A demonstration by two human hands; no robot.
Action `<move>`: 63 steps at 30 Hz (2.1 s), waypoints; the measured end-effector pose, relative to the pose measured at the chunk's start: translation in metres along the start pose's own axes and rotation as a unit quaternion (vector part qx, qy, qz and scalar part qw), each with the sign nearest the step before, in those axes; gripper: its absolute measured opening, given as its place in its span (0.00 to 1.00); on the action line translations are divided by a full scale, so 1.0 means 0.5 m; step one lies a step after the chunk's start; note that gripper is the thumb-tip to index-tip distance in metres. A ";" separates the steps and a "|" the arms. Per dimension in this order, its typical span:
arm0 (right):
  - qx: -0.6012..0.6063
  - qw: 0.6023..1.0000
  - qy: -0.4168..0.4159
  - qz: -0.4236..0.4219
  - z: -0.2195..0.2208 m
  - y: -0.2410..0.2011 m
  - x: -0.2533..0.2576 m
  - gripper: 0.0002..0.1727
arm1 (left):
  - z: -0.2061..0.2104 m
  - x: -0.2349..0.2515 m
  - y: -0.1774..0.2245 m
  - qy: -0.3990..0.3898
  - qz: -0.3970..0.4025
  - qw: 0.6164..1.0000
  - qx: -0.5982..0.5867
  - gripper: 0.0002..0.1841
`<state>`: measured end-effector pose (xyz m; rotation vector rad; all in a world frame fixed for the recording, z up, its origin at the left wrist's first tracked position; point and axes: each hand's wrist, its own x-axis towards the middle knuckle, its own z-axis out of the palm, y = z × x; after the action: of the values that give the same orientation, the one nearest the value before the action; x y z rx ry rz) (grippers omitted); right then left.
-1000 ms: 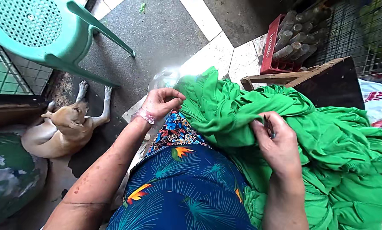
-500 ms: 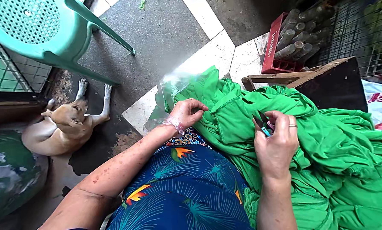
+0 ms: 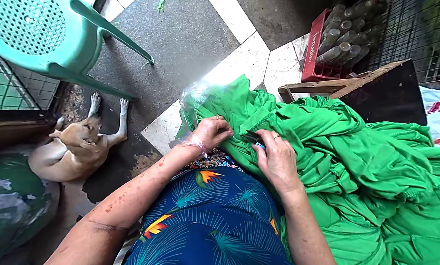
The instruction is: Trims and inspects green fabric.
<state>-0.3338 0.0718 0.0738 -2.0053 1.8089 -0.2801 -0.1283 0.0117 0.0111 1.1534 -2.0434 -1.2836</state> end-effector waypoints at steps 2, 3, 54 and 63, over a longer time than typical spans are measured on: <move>-0.029 0.999 -0.004 -0.016 0.004 -0.007 -0.002 0.13 | -0.011 -0.012 0.008 -0.007 -0.023 1.000 -0.008 0.07; -0.044 0.999 -0.003 -0.019 0.007 -0.013 -0.002 0.13 | -0.014 -0.016 0.013 -0.009 -0.030 0.999 -0.009 0.07; 0.147 0.958 -0.232 0.081 0.118 -0.118 0.232 0.14 | -0.189 -0.150 -0.096 0.220 -0.333 0.903 -0.160 0.06; -0.052 0.976 -0.163 -0.138 0.185 -0.124 0.170 0.06 | -0.155 -0.150 -0.100 0.183 -0.325 0.908 -0.192 0.06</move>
<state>-0.2282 0.0085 0.0076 -2.2242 1.3712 0.0646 -0.0103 0.0256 0.0054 1.7841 -1.0923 -1.5196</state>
